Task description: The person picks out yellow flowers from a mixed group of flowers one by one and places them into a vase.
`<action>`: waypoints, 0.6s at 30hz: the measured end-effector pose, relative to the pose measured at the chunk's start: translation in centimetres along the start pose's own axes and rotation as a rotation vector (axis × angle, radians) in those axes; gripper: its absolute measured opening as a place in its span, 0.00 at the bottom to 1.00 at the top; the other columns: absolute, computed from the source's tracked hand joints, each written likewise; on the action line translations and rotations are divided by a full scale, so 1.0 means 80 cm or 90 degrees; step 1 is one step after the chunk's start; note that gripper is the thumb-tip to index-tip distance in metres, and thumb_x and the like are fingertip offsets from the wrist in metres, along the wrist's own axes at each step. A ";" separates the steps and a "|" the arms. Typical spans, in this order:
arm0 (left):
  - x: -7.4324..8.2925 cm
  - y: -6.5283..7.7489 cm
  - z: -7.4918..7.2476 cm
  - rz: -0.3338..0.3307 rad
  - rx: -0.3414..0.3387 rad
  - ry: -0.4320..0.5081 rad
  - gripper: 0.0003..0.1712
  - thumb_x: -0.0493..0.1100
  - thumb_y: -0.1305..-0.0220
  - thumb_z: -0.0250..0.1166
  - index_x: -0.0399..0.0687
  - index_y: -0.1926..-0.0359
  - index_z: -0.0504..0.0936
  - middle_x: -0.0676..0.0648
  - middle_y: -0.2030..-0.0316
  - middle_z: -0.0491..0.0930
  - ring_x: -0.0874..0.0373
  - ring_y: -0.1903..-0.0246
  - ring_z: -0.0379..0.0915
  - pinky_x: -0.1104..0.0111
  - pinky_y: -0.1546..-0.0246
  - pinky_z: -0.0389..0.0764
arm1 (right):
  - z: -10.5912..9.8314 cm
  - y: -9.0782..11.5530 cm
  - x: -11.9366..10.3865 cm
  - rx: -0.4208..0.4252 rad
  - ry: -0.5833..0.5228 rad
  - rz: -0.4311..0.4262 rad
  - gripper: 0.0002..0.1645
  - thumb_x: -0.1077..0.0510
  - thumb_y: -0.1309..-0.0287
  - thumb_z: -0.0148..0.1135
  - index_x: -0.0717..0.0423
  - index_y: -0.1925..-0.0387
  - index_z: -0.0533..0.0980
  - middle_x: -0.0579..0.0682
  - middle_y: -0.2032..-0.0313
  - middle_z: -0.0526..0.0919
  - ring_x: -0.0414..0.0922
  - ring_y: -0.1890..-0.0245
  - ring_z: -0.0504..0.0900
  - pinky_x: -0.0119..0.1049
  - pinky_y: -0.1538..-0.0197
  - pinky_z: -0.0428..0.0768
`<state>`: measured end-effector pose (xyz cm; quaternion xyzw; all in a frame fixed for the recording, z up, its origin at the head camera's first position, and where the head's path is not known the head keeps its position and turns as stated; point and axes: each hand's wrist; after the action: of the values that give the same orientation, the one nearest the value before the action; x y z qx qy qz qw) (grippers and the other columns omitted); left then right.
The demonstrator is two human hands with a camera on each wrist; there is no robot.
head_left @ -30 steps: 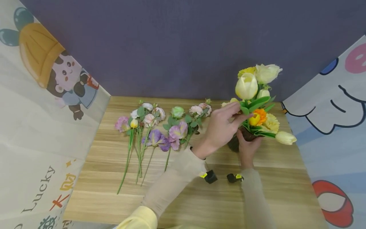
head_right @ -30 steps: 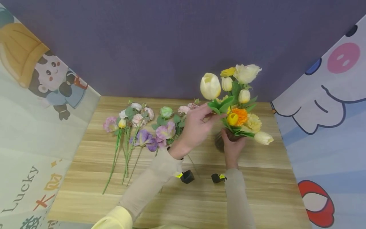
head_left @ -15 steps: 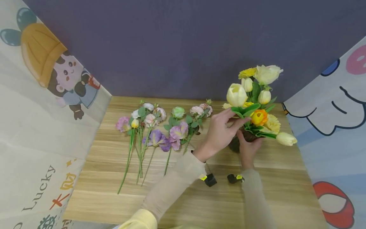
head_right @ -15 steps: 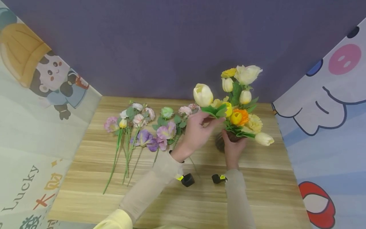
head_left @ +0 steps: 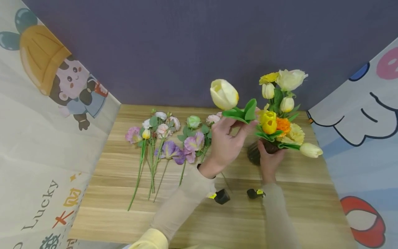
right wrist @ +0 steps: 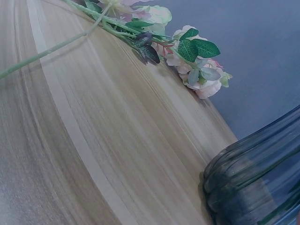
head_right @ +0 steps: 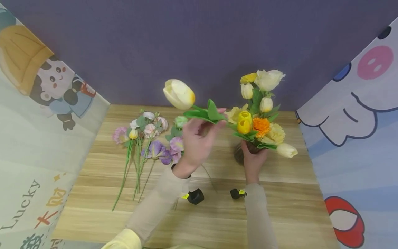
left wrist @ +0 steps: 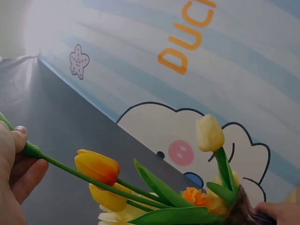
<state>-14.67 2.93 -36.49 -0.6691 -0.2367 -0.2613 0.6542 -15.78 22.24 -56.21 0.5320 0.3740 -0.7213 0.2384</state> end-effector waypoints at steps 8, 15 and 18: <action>-0.017 0.010 0.014 -0.038 -0.056 -0.008 0.11 0.27 0.37 0.70 0.28 0.53 0.84 0.34 0.59 0.84 0.48 0.59 0.88 0.75 0.54 0.86 | 0.002 0.001 0.000 -0.001 -0.027 -0.010 0.48 0.68 0.50 0.78 0.54 0.30 0.66 0.50 0.44 0.81 0.43 0.45 0.79 0.33 0.34 0.74; -0.033 0.019 0.023 -0.068 -0.107 -0.016 0.14 0.31 0.30 0.66 0.29 0.46 0.81 0.34 0.53 0.84 0.48 0.53 0.87 0.78 0.51 0.84 | 0.003 0.001 0.003 -0.006 -0.072 -0.012 0.48 0.68 0.49 0.78 0.53 0.29 0.66 0.50 0.50 0.83 0.43 0.53 0.82 0.33 0.41 0.78; -0.035 0.018 0.024 -0.059 -0.093 -0.013 0.13 0.30 0.31 0.67 0.28 0.48 0.82 0.34 0.55 0.84 0.48 0.54 0.87 0.77 0.51 0.84 | 0.003 0.000 0.003 -0.009 -0.074 -0.016 0.49 0.69 0.49 0.78 0.53 0.29 0.65 0.52 0.48 0.83 0.45 0.52 0.82 0.34 0.40 0.78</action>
<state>-15.75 4.83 -39.39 -0.7061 -0.2546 -0.3010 0.5882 -15.97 22.06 -56.38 0.4829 0.3714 -0.7511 0.2544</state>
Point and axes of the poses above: each hand's wrist, its own y-axis away from the middle knuckle, its own z-axis out of the palm, x = y × z
